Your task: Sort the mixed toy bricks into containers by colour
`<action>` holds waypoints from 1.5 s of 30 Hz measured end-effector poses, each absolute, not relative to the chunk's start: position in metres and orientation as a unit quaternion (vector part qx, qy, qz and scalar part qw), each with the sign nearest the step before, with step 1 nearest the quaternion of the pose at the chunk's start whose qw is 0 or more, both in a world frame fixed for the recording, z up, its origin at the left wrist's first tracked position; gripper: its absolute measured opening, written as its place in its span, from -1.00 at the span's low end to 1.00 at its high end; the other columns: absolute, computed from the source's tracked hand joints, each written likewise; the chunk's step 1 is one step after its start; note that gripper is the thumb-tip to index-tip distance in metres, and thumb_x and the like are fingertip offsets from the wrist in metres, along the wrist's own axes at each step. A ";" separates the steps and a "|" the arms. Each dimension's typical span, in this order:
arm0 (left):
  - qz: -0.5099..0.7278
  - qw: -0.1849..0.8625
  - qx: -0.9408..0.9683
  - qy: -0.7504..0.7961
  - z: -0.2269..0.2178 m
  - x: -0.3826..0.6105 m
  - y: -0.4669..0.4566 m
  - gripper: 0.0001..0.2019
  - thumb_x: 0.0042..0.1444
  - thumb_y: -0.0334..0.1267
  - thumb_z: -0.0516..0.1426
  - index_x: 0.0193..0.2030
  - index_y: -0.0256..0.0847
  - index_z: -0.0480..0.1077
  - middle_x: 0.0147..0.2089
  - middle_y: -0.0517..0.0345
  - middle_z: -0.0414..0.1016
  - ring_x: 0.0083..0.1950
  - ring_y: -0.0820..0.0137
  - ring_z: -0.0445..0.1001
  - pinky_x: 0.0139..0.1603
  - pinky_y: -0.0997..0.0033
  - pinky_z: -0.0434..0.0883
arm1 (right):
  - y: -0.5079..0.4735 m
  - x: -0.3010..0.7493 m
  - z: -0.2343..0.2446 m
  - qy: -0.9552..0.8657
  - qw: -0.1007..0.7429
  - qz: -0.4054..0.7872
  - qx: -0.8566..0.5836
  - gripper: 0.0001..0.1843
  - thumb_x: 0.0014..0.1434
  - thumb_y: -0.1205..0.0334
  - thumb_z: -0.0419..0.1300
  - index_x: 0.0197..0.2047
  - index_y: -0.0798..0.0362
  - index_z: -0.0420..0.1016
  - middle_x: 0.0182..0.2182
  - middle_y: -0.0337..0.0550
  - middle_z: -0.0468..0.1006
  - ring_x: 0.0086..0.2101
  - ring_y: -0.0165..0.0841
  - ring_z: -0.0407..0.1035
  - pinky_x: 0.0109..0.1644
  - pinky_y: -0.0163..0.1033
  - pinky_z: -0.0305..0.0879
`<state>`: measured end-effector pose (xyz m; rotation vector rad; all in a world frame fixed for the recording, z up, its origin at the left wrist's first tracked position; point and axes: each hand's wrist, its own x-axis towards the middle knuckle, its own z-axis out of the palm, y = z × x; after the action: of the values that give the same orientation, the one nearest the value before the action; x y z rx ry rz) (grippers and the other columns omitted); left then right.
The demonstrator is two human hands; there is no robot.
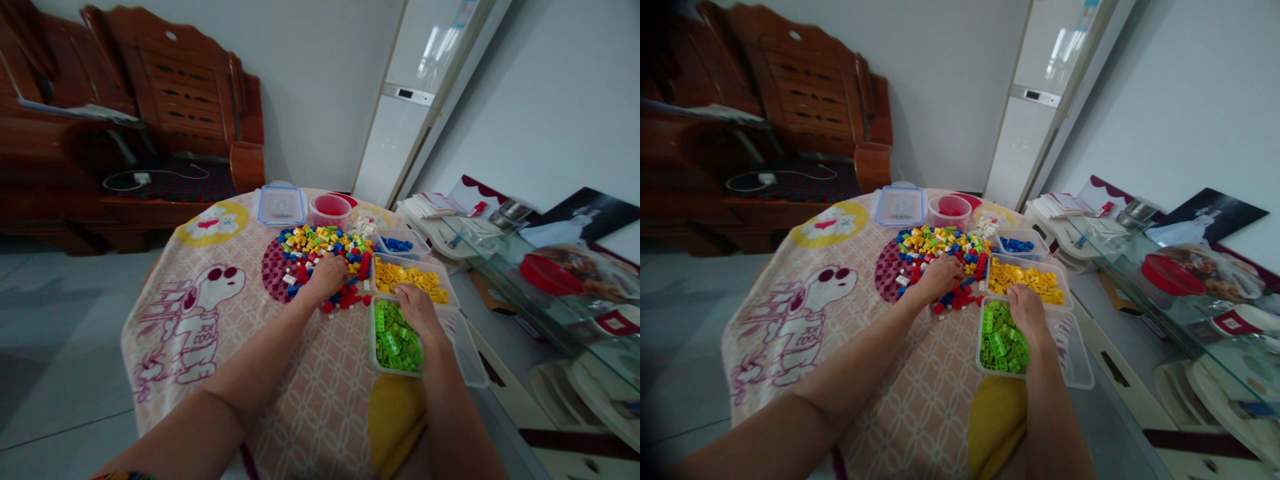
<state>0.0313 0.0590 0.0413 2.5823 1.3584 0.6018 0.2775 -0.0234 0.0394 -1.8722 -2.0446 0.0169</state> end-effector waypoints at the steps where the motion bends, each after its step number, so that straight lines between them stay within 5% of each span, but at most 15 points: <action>1: 0.189 0.086 0.868 0.450 0.043 0.031 0.059 -0.79 -0.05 -0.46 0.15 -0.35 -0.19 0.61 -0.21 -0.04 0.53 -0.05 0.23 0.43 0.07 0.23 0.37 | -0.023 0.277 0.040 -0.725 0.182 0.007 -0.664 -0.64 0.34 0.23 -0.05 -0.25 0.09 0.58 -0.25 0.00 0.62 -0.18 -0.27 0.47 -0.06 -0.26 0.25; 8: 0.145 0.081 0.874 0.456 0.054 0.026 0.057 -0.80 -0.01 -0.45 0.15 -0.30 -0.24 0.60 -0.12 -0.09 0.50 -0.02 0.16 0.42 0.05 0.15 0.38 | -0.025 0.275 0.043 -0.727 0.177 0.001 -0.663 -0.62 0.34 0.24 -0.06 -0.28 0.07 0.57 -0.27 -0.01 0.62 -0.20 -0.27 0.46 -0.07 -0.26 0.25; 14: 0.225 0.092 0.846 0.474 0.054 0.030 0.057 -0.91 -0.02 -0.43 0.18 -0.38 -0.28 0.53 -0.20 -0.04 0.53 -0.09 0.22 0.46 0.00 0.25 0.39 | -0.025 0.276 0.041 -0.728 0.185 0.007 -0.661 -0.62 0.34 0.23 -0.07 -0.27 0.08 0.56 -0.25 0.01 0.61 -0.19 -0.26 0.45 -0.06 -0.25 0.24; 23: 0.440 0.361 0.709 0.417 0.048 0.061 0.042 -0.96 0.01 -0.38 0.22 -0.36 -0.28 0.48 -0.44 0.21 0.54 -0.42 0.48 0.48 -0.35 0.53 0.40 | -0.026 0.272 0.045 -0.721 0.176 0.010 -0.670 -0.63 0.34 0.24 -0.07 -0.29 0.07 0.55 -0.27 -0.01 0.61 -0.20 -0.27 0.45 -0.07 -0.27 0.22; 28: 0.466 0.476 0.660 0.348 0.035 0.091 0.026 -0.83 0.03 -0.46 0.19 -0.20 -0.30 0.49 -0.29 0.08 0.62 -0.29 0.42 0.58 -0.25 0.46 0.52 | -0.025 0.272 0.047 -0.721 0.168 0.018 -0.672 -0.64 0.34 0.25 -0.07 -0.31 0.08 0.53 -0.28 -0.02 0.61 -0.22 -0.27 0.45 -0.09 -0.27 0.21; 36: 0.427 0.290 0.741 0.428 0.040 0.075 0.034 -0.74 0.12 -0.44 0.11 -0.07 -0.25 0.52 -0.11 0.04 0.61 -0.11 0.34 0.56 -0.01 0.33 0.49 | -0.025 0.274 0.046 -0.723 0.162 0.009 -0.671 -0.64 0.34 0.23 -0.07 -0.33 0.06 0.51 -0.31 -0.04 0.60 -0.24 -0.29 0.43 -0.11 -0.28 0.21; 40: 0.341 0.136 0.785 0.500 0.038 0.054 0.048 -0.73 0.15 -0.42 0.08 -0.04 -0.26 0.51 -0.02 -0.05 0.56 0.06 0.22 0.47 0.15 0.21 0.38 | -0.025 0.274 0.045 -0.726 0.161 0.006 -0.668 -0.63 0.34 0.22 -0.08 -0.33 0.07 0.52 -0.29 -0.03 0.60 -0.23 -0.28 0.43 -0.10 -0.28 0.21; 45: 0.243 0.068 0.820 0.514 0.032 0.045 0.051 -0.76 0.18 -0.30 0.10 -0.06 -0.25 0.50 -0.01 -0.07 0.53 0.07 0.16 0.41 0.17 0.14 0.30 | -0.025 0.274 0.044 -0.727 0.166 0.005 -0.666 -0.60 0.35 0.22 -0.10 -0.30 0.10 0.53 -0.26 0.01 0.60 -0.21 -0.27 0.44 -0.08 -0.26 0.21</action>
<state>0.0455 0.0509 0.0321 2.4690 1.5498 0.7308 0.2738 -0.0252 0.0440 -1.8974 -2.0692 0.0145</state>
